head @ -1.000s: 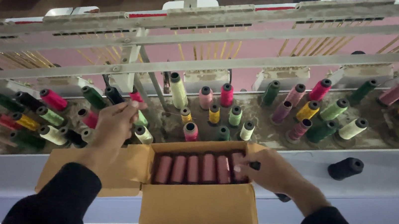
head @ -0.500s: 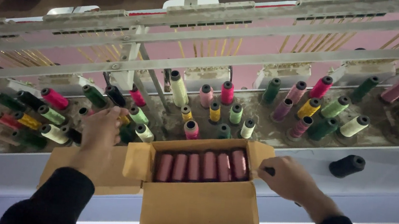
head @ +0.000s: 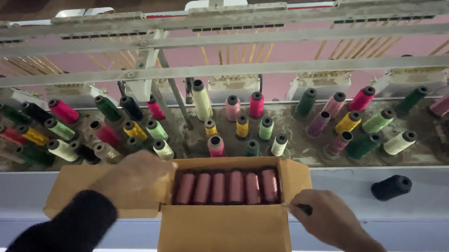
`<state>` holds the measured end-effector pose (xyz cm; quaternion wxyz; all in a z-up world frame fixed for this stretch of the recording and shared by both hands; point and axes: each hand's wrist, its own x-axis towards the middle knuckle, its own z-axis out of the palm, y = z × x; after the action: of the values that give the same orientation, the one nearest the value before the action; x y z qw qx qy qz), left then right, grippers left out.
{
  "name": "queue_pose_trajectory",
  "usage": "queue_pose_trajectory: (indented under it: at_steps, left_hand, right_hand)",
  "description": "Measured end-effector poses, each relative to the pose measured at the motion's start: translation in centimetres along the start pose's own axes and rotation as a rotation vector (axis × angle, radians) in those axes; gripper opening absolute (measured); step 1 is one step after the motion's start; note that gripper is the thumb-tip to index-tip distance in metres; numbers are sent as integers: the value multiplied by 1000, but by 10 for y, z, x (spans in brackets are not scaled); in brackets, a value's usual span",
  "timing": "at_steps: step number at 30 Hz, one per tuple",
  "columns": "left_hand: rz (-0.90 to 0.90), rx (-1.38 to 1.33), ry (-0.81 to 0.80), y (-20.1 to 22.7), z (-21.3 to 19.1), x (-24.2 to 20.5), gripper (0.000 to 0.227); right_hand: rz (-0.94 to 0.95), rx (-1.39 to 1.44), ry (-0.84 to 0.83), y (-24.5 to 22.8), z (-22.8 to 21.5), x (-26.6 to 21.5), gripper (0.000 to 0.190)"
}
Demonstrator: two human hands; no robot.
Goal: The person retrieves boxes of thread from storage and replaces the spools on an industrial embroidery machine.
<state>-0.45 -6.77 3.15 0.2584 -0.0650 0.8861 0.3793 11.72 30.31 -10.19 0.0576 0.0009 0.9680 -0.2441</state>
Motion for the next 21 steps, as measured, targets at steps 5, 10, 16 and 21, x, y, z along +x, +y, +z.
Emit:
queue_pose_trajectory:
  at_steps: [5,10,16,21]
  left_hand:
    - [145,420,17,54,41,39,57]
    - [310,-322,-114,85,77,68,54]
    - [298,-802,-72,75,100,126,25]
    - [283,-699,70,66,65,102,16]
  right_hand:
    - [-153,-31,-71,-25,5,-3,17]
    - [-321,26,-42,-42,26,-7,12]
    - [-373,56,-11,-48,38,-6,18]
    - [-269,-61,-72,-28,46,-1,24]
